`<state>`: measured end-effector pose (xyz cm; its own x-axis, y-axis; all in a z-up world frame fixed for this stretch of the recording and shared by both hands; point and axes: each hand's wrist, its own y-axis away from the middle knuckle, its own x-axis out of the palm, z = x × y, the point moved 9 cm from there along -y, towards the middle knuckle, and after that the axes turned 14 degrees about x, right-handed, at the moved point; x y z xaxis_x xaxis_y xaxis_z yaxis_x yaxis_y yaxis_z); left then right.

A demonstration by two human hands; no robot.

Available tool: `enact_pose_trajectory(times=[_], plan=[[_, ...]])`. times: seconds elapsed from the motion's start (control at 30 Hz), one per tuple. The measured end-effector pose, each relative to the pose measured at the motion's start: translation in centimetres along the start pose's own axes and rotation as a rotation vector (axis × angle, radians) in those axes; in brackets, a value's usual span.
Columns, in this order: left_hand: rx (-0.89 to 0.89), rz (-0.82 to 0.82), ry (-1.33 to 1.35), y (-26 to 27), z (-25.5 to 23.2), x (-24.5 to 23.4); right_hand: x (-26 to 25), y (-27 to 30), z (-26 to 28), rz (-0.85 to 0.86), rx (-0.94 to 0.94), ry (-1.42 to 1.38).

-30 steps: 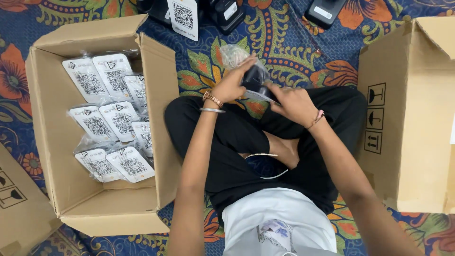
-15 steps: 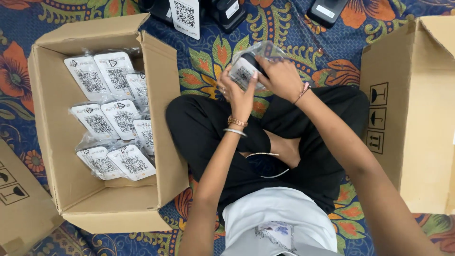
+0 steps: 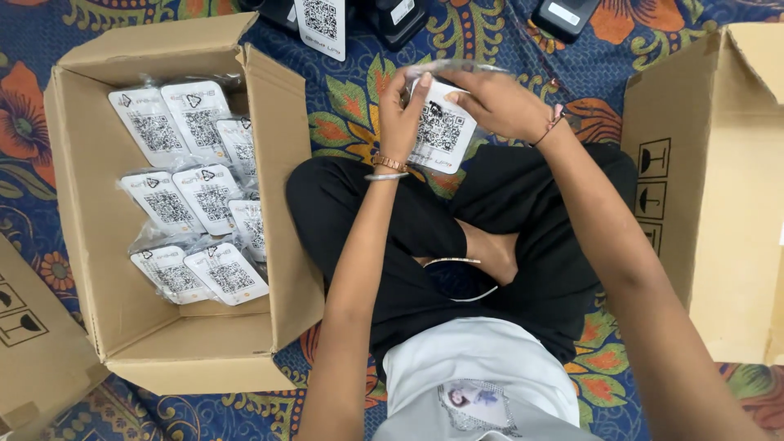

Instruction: The person unpacks and sorts electronic scanner devices and packaged components from cardboard boxes while sitting on the floor.

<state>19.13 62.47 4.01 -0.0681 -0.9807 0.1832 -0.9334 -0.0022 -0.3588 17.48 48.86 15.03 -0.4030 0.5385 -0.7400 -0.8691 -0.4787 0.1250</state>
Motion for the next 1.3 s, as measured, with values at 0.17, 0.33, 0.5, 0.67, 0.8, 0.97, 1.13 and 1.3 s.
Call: enact_pose_trajectory(times=[0.17,0.33,0.5,0.67,0.8,0.97,1.13,1.3], plan=[[0.050,-0.060,-0.039,0.2,-1.5,0.5,2.4,0.2,-0.7,0.036,-0.056,0.187],[0.037,-0.189,-0.052,0.9,-1.0,0.2,4.0,0.3,-3.4,0.148,0.096,0.329],[-0.040,-0.340,0.044,2.3,2.8,-1.2,3.8,0.6,-2.2,0.061,-0.078,0.354],[0.056,-0.159,0.076,1.4,0.5,-2.2,4.2,-0.1,-4.2,0.011,-0.149,0.245],[0.421,0.387,-0.470,4.2,1.7,-1.9,4.5,-0.1,-4.7,-0.100,-0.267,0.276],[-0.069,0.399,-0.207,6.1,7.6,-1.6,6.1,-0.7,-5.6,0.044,-0.005,-0.059],[-0.212,0.201,0.064,6.3,8.8,-2.3,2.4,2.5,-3.5,-0.551,-0.175,0.048],[-0.321,0.159,0.067,6.8,9.6,-2.9,4.4,0.6,-4.3,-0.153,-0.125,-0.085]])
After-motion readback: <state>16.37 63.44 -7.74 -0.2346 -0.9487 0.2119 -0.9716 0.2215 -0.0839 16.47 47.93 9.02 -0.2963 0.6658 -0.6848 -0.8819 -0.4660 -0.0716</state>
